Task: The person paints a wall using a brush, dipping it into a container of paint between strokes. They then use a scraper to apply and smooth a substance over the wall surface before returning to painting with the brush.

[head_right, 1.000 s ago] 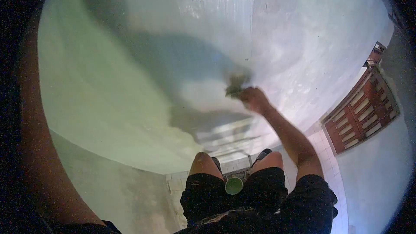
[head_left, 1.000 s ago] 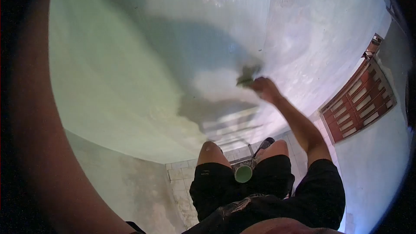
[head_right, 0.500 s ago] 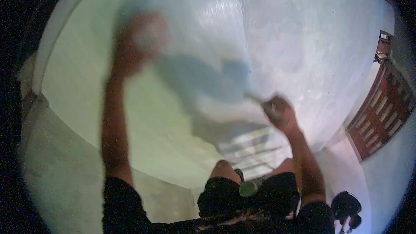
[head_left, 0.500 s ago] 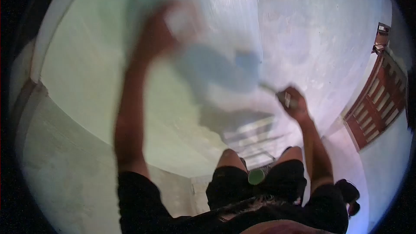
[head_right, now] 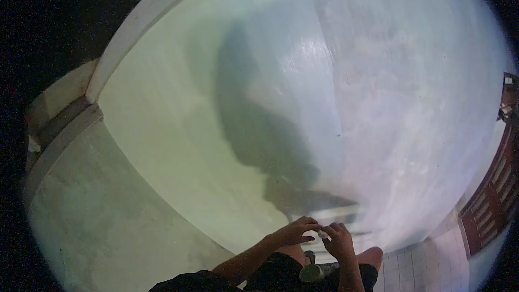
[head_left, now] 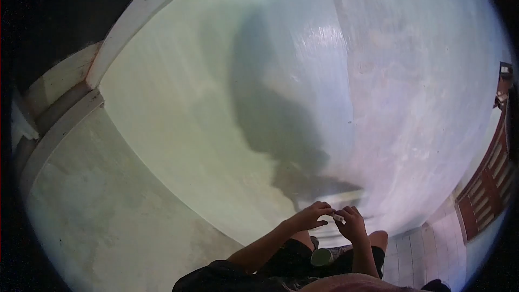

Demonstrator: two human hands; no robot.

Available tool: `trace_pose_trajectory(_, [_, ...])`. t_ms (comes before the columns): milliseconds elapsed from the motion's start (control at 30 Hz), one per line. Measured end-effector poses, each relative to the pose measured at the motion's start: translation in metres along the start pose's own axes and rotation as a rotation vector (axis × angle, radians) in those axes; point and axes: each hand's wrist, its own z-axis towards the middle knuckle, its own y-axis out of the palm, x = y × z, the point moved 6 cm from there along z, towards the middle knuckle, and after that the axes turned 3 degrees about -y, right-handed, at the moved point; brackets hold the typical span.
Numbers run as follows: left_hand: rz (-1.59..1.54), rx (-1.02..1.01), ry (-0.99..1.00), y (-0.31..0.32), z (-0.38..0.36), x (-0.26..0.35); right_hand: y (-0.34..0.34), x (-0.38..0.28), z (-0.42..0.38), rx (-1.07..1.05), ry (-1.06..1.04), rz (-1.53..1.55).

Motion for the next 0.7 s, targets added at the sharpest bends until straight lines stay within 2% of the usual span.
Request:
trace_pose_trajectory(67, [0.083,0.079,0.031,0.002,0.000,-0.007,-0.001,-0.004,0.002,-0.012,-0.049,0.026])
trace_pose_trajectory(200, [-0.017,0.044,-0.121,0.009,0.004,-0.016,0.011,0.001,0.002,-0.022,-0.050,0.086])
trace_pose_trajectory(267, [0.074,-0.018,0.038,0.020,0.009,-0.018,0.009,0.004,0.003,-0.011,-0.040,0.113])
trace_pose_trajectory(400, [-0.104,0.062,-0.044,0.029,0.015,-0.009,0.001,0.018,-0.007,0.049,-0.042,0.084])
trace_pose_trajectory(500, [-0.242,0.143,-0.057,0.036,0.022,-0.004,-0.012,0.039,-0.018,0.199,0.095,0.225])
trace_pose_trajectory(567, [-0.422,0.158,-0.316,0.049,0.028,-0.012,-0.021,0.057,-0.031,0.313,0.201,0.335])
trace_pose_trajectory(600, [-0.426,0.154,-0.319,0.060,0.032,-0.019,-0.025,0.066,-0.038,0.369,0.261,0.405])
trace_pose_trajectory(667, [-0.340,0.252,-0.198,0.073,0.038,-0.033,-0.027,0.091,-0.054,0.430,0.406,0.382])
trace_pose_trajectory(700, [-0.303,0.271,-0.229,0.074,0.040,-0.035,-0.017,0.116,-0.068,0.470,0.482,0.426])
